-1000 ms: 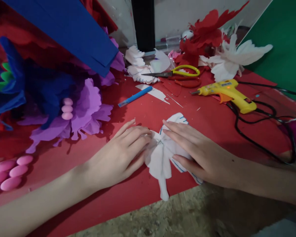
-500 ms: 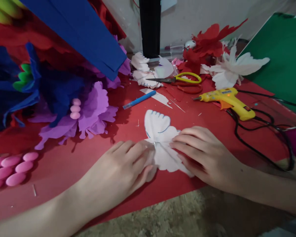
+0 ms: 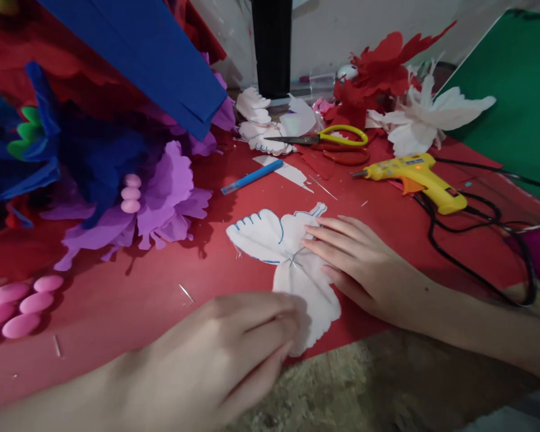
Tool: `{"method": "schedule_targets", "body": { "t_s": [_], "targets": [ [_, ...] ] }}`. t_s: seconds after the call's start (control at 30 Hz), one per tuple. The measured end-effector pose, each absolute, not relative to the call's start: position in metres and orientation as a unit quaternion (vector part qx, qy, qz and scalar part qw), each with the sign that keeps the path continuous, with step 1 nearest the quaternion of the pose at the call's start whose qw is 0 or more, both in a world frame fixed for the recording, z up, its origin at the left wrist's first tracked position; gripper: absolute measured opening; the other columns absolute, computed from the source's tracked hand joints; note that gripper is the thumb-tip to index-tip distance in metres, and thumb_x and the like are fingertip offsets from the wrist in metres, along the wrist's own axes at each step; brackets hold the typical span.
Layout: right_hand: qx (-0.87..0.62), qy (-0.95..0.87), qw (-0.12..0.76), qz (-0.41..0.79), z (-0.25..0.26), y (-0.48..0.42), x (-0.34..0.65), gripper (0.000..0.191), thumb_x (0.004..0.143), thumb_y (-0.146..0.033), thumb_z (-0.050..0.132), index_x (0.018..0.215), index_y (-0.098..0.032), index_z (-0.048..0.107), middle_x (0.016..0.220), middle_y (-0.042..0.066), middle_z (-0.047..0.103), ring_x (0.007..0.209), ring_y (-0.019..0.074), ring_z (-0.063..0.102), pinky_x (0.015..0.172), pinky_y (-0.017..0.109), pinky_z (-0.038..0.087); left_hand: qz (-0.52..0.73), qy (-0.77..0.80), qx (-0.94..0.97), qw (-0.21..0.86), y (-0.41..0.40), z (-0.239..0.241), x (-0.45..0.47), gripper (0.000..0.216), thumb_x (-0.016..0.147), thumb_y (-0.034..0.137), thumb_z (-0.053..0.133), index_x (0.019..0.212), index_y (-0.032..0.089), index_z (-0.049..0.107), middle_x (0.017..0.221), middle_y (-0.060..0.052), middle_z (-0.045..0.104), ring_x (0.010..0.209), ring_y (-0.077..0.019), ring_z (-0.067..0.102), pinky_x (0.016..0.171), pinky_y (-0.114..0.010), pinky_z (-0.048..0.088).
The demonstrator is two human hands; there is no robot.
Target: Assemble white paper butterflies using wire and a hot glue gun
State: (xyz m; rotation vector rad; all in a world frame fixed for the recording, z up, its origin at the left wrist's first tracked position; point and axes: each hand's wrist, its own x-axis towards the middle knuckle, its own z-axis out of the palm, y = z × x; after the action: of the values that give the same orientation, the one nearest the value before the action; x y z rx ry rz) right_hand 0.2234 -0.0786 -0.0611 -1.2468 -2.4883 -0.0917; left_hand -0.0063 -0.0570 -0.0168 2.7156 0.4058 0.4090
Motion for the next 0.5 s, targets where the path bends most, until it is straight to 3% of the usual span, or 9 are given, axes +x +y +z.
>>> {"method": "schedule_targets", "body": {
  "t_s": [0.07, 0.13, 0.17, 0.27, 0.5],
  "targets": [
    [-0.445, -0.88, 0.164, -0.031, -0.06, -0.079, 0.223, 0.038, 0.091, -0.019, 0.032, 0.118, -0.011, 0.056, 0.128, 0.007, 0.051, 0.121, 0.0225, 0.041, 0.1, 0.047, 0.039, 0.142, 0.148, 0.97, 0.127, -0.048, -0.024, -0.008, 0.035, 0.095, 0.017, 0.029, 0.102, 0.013, 0.064, 0.117, -0.008, 0.063, 0.112, -0.0157, 0.056, 0.1, -0.029, 0.043],
    [-0.443, -0.882, 0.153, -0.044, -0.059, -0.081, 0.222, 0.038, 0.091, -0.019, 0.032, 0.12, -0.011, 0.056, 0.129, 0.007, 0.051, 0.121, 0.0225, 0.042, 0.1, 0.048, 0.039, 0.1, 0.154, 0.98, 0.077, -0.038, -0.033, -0.01, 0.036, 0.095, 0.028, 0.035, 0.121, 0.014, 0.056, 0.134, -0.015, 0.05, 0.128, -0.0274, 0.042, 0.105, -0.05, 0.034],
    [-0.441, -0.883, 0.15, -0.056, -0.058, -0.082, 0.221, 0.038, 0.091, -0.019, 0.031, 0.119, -0.011, 0.057, 0.128, 0.007, 0.051, 0.12, 0.0228, 0.043, 0.1, 0.048, 0.039, 0.08, 0.146, 0.984, 0.066, -0.033, -0.037, -0.011, 0.037, 0.094, 0.03, 0.038, 0.126, 0.016, 0.052, 0.138, -0.016, 0.044, 0.13, -0.0301, 0.038, 0.105, -0.054, 0.032],
    [-0.426, -0.888, 0.143, -0.095, -0.057, -0.083, 0.22, 0.037, 0.091, -0.018, 0.032, 0.115, -0.009, 0.06, 0.124, 0.009, 0.054, 0.115, 0.0237, 0.047, 0.095, 0.048, 0.043, 0.051, 0.117, 0.99, 0.067, -0.025, -0.044, -0.013, 0.041, 0.094, 0.034, 0.038, 0.132, 0.021, 0.045, 0.144, -0.018, 0.034, 0.134, -0.0301, 0.031, 0.105, -0.056, 0.028],
    [-0.414, -0.892, 0.141, -0.117, -0.057, -0.084, 0.219, 0.036, 0.09, -0.017, 0.034, 0.112, -0.007, 0.061, 0.122, 0.011, 0.056, 0.11, 0.0235, 0.052, 0.091, 0.045, 0.047, 0.027, 0.081, 0.994, 0.062, -0.016, -0.045, -0.014, 0.048, 0.095, 0.042, 0.035, 0.138, 0.022, 0.036, 0.147, -0.017, 0.028, 0.136, -0.028, 0.028, 0.107, -0.056, 0.022]
  ]
}}
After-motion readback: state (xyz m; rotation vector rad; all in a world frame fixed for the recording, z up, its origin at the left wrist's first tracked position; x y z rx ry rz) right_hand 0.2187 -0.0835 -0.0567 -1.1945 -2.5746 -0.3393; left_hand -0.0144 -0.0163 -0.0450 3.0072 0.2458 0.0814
